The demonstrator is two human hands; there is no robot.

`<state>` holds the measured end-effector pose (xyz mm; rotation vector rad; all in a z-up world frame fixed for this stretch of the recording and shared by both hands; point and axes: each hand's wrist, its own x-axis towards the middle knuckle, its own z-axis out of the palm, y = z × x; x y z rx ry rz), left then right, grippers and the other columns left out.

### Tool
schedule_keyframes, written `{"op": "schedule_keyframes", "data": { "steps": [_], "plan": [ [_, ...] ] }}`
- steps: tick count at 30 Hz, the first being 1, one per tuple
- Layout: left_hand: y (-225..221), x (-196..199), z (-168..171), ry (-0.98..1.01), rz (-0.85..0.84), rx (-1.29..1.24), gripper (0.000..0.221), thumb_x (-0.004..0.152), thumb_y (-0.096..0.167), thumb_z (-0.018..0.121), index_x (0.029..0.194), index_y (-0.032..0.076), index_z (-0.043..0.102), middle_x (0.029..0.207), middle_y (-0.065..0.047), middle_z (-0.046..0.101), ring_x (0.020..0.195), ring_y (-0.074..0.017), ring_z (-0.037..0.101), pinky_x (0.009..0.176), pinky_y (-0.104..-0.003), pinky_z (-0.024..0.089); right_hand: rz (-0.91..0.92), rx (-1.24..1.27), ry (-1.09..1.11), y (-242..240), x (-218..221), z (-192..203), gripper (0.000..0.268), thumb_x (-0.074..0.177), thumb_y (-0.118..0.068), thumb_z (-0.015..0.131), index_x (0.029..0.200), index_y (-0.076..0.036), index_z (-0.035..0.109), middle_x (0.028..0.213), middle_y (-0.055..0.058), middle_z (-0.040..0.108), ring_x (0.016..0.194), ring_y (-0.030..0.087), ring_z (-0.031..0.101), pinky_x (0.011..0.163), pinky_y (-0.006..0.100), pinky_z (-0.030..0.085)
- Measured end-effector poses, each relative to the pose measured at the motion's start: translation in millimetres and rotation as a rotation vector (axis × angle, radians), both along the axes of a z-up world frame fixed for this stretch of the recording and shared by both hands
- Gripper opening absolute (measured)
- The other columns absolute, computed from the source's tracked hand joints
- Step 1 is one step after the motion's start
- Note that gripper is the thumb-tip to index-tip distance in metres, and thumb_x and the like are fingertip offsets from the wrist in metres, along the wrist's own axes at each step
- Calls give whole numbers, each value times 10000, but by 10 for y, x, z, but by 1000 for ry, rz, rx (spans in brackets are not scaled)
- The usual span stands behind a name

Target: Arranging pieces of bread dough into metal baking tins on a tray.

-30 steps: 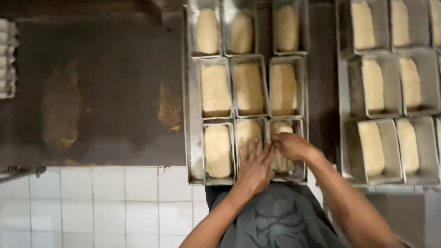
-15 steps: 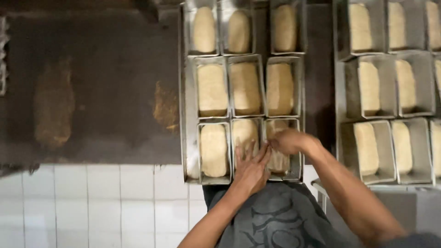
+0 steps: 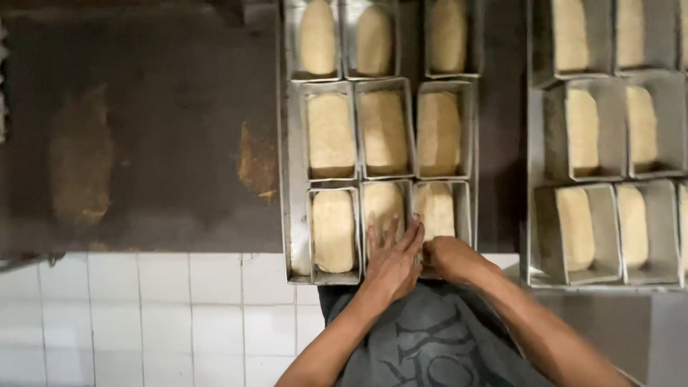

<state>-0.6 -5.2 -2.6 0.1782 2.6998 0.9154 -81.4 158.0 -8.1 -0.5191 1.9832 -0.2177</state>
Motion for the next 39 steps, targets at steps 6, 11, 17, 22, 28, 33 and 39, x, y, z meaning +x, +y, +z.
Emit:
{"op": "schedule_keyframes", "data": {
  "steps": [6, 11, 17, 22, 28, 33, 39],
  "plan": [
    [60, 4, -124, -30, -19, -2, 891, 792, 197, 728, 1570, 35, 326, 1649, -153, 315, 1504, -451, 231, 1107, -776, 104, 139, -597, 133, 389, -301, -1132, 362, 747, -202, 691, 1046, 1, 718, 1048, 254, 720, 945, 454, 683, 812, 493, 543],
    [95, 93, -166, 56, -39, -39, 859, 831, 207, 717, 1579, 37, 330, 1645, -147, 342, 1517, -448, 253, 1161, -770, 143, -18, -210, 242, 299, -525, -1733, 307, 890, -207, 617, 1108, -15, 717, 1162, 273, 696, 1088, 442, 657, 901, 483, 532],
    [78, 154, -42, -18, -11, -42, 823, 851, 169, 697, 1589, 67, 346, 1659, -124, 339, 1529, -446, 260, 1105, -792, 173, 8, -90, 83, 137, -746, -1533, 331, 969, -266, 534, 1074, -27, 739, 1086, 241, 746, 1008, 397, 717, 864, 470, 556],
    [33, 14, -87, 14, 35, -62, 856, 818, 167, 713, 1580, 67, 337, 1656, -131, 310, 1517, -462, 243, 1106, -799, 140, 10, -315, 175, -46, -1003, -1111, 289, 896, -236, 582, 982, -29, 764, 1014, 233, 730, 965, 404, 683, 810, 509, 524],
    [93, 36, -108, 15, 23, -16, 879, 817, 207, 730, 1589, 63, 336, 1660, -113, 320, 1526, -453, 248, 1147, -781, 116, 805, -4, 87, 13, -1025, -1106, 284, 804, -221, 654, 989, -43, 777, 1002, 195, 750, 934, 389, 733, 809, 485, 578],
    [73, 22, 10, 2, -5, -61, 892, 796, 174, 726, 1591, 61, 338, 1681, -128, 311, 1522, -442, 253, 1141, -774, 109, 771, 46, 63, 205, -695, -1450, 312, 843, -230, 591, 963, -53, 819, 1028, 202, 767, 951, 390, 729, 844, 469, 575],
    [115, 106, -205, 142, 11, -69, 806, 891, 186, 702, 1606, 59, 350, 1661, -119, 335, 1540, -437, 271, 1172, -764, 127, 269, 122, -73, 338, -174, -1337, 338, 977, -310, 539, 1095, -86, 764, 1032, 225, 740, 960, 402, 739, 862, 481, 581]
  ]
}}
